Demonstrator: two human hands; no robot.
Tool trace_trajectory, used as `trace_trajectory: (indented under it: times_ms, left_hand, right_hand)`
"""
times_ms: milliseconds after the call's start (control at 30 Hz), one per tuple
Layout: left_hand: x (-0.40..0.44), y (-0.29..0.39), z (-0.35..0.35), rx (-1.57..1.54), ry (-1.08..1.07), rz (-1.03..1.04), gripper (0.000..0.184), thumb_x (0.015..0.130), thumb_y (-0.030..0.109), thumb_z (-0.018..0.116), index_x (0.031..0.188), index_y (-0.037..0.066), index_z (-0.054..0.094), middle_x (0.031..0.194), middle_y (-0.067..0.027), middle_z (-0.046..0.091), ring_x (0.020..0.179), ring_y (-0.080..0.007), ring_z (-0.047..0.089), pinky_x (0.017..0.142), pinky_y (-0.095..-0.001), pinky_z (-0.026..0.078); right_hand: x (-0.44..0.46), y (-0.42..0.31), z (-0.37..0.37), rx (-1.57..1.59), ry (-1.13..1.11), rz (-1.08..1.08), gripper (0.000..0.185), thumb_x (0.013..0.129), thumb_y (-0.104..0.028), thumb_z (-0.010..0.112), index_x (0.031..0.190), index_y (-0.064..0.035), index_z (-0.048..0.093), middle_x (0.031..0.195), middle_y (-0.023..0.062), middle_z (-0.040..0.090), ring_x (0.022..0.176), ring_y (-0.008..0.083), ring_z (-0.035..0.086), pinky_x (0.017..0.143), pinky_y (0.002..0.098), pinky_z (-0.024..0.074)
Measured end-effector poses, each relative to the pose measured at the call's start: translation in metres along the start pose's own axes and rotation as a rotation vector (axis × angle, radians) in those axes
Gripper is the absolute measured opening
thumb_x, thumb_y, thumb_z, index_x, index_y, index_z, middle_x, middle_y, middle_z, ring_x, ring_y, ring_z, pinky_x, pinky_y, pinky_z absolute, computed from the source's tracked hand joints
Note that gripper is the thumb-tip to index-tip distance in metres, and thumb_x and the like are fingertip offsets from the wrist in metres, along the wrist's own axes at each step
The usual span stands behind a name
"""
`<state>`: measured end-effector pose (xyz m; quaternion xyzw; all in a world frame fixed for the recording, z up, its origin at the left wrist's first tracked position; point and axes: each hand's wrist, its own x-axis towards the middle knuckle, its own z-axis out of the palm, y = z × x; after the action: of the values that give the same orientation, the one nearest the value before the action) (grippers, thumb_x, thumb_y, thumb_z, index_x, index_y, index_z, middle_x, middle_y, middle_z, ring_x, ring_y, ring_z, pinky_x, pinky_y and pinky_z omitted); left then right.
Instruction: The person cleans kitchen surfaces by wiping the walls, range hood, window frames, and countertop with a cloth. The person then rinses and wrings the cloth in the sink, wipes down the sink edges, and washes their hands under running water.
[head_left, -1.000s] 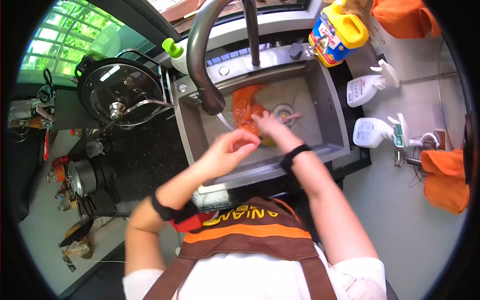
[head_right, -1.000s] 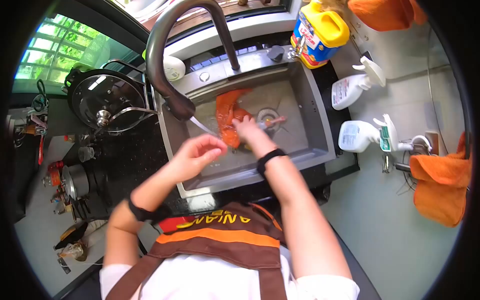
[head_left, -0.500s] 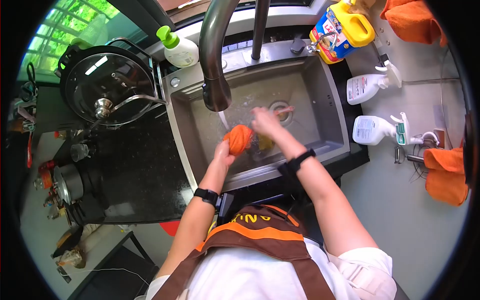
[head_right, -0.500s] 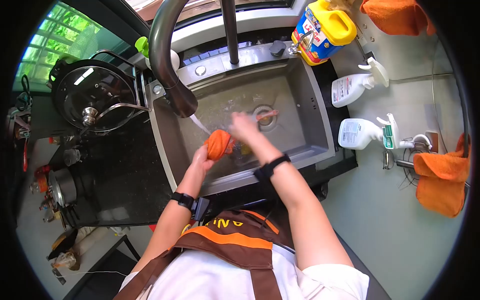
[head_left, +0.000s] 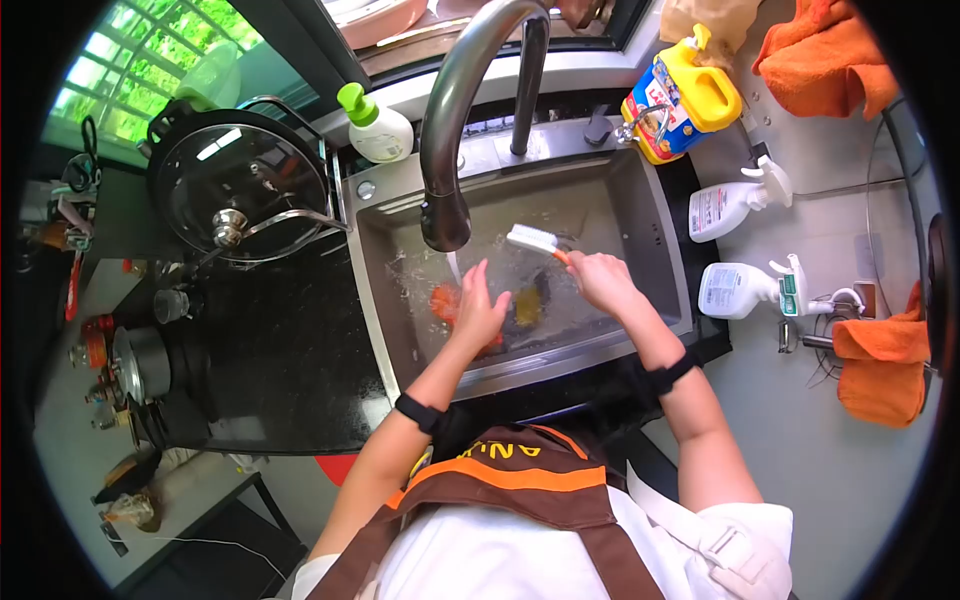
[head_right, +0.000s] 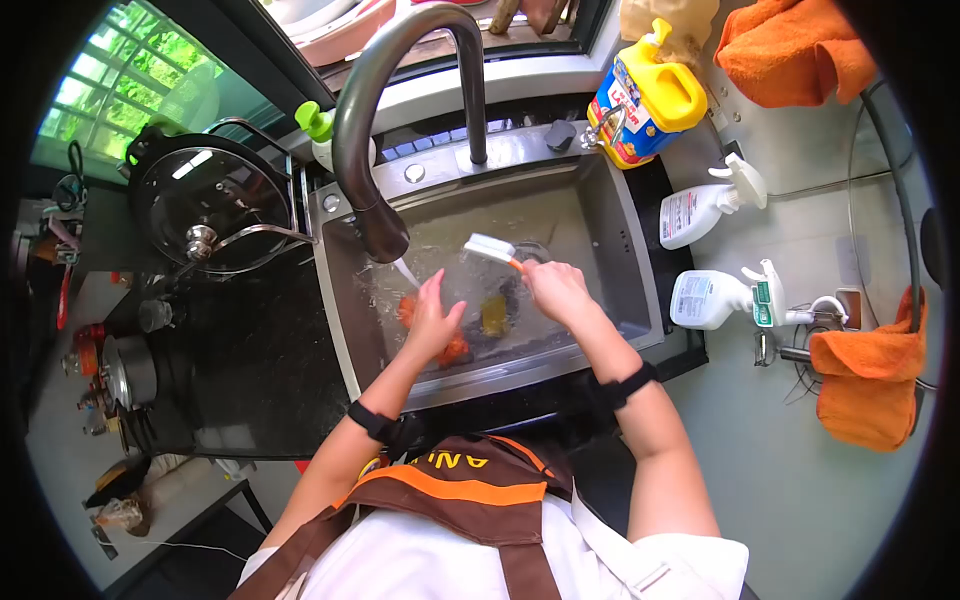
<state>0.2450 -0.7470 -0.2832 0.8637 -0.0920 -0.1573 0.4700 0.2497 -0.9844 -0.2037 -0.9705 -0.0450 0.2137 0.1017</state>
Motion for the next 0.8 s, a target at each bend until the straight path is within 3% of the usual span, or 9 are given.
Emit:
trace_trajectory:
  times_ms: [100,167,300,367,433,467,533,633,800]
  left_hand:
    - [-0.002,0.040,0.001,0.041,0.125,0.084,0.093,0.074,0.019,0.076,0.145,-0.002,0.019,0.143,-0.0317,0.024,0.132,-0.0456,0.030,0.110,-0.0432,0.029]
    - [0.006,0.051,-0.002,0.192,0.018,-0.031,0.113,0.064,0.017,0.084,0.147,-0.001,0.009,0.145,-0.0311,0.021,0.135,-0.0449,0.026,0.112,-0.0428,0.026]
    - [0.002,0.052,-0.022,0.104,0.142,0.309,0.129,0.056,0.023,0.090,0.147,-0.003,0.003,0.149,-0.0294,0.012,0.137,-0.0421,0.025,0.112,-0.0423,0.029]
    - [0.004,0.057,-0.032,-0.052,0.170,0.344,0.124,0.057,0.024,0.090,0.149,0.002,0.009,0.145,-0.0243,0.031,0.130,-0.0376,0.041,0.106,-0.0407,0.037]
    - [0.003,0.069,-0.042,-0.454,-0.238,0.173,0.117,0.062,0.018,0.087,0.150,0.008,0.011,0.131,-0.0199,0.051,0.114,-0.0340,0.056,0.098,-0.0394,0.045]
    - [-0.004,0.092,-0.051,-0.277,-0.183,0.236,0.089,0.070,0.022,0.083,0.143,0.009,0.035,0.108,-0.0144,0.066,0.095,-0.0274,0.065,0.084,-0.0379,0.051]
    - [0.001,0.096,-0.045,-0.016,-0.178,0.471,0.059,0.074,0.029,0.079,0.124,0.005,0.057,0.097,-0.0121,0.069,0.090,-0.0222,0.066,0.079,-0.0373,0.051]
    - [-0.001,0.106,-0.029,-0.529,-0.275,0.086,0.027,0.092,0.027,0.059,0.099,0.002,0.067,0.068,-0.0033,0.063,0.059,-0.0108,0.058,0.052,-0.0271,0.044]
    - [0.004,0.117,0.012,-1.119,-0.252,-0.246,0.047,0.101,0.042,0.036,0.096,0.003,0.062,0.064,-0.0050,0.055,0.046,-0.0116,0.047,0.042,-0.0242,0.037]
  right_hand:
    - [-0.013,0.014,0.017,-0.258,-0.040,-0.099,0.014,0.088,-0.014,0.051,0.091,-0.0088,0.063,0.079,0.0127,0.067,0.073,0.0279,0.068,0.059,0.0408,0.0523]
    - [-0.019,0.008,0.004,-0.293,0.313,-0.331,0.020,0.082,-0.012,0.053,0.100,-0.0139,0.061,0.070,0.0078,0.062,0.065,0.0269,0.065,0.055,0.0411,0.0500]
    - [-0.036,-0.007,-0.041,-0.260,0.524,-0.533,0.033,0.078,-0.010,0.056,0.110,-0.0171,0.062,0.069,0.0030,0.052,0.066,0.0218,0.056,0.057,0.0350,0.0457]
    - [-0.039,-0.006,-0.052,-0.276,0.521,-0.536,0.028,0.081,-0.012,0.056,0.107,-0.0181,0.066,0.071,0.0025,0.050,0.070,0.0204,0.054,0.063,0.0325,0.0447]
    - [-0.044,-0.001,-0.057,-0.150,0.474,-0.587,0.028,0.079,-0.016,0.063,0.106,-0.0218,0.067,0.071,0.0032,0.053,0.068,0.0201,0.055,0.061,0.0331,0.0454]
    - [-0.048,-0.002,-0.058,-0.158,0.477,-0.587,0.028,0.079,-0.016,0.063,0.106,-0.0218,0.067,0.071,0.0032,0.053,0.068,0.0201,0.055,0.061,0.0331,0.0454]
    - [-0.053,0.001,-0.077,0.096,0.490,-0.615,0.033,0.074,-0.019,0.072,0.106,-0.0235,0.068,0.071,0.0046,0.055,0.068,0.0222,0.057,0.061,0.0344,0.0472]
    - [-0.067,0.002,-0.123,1.083,0.254,-0.229,0.030,0.082,-0.024,0.072,0.108,-0.0101,0.064,0.089,0.0050,0.066,0.088,0.0158,0.064,0.072,0.0290,0.0516]
    - [-0.023,-0.010,-0.049,1.457,0.024,-0.269,0.027,0.096,-0.030,0.054,0.108,-0.0059,0.054,0.091,0.0071,0.067,0.077,0.0180,0.066,0.068,0.0309,0.0525]
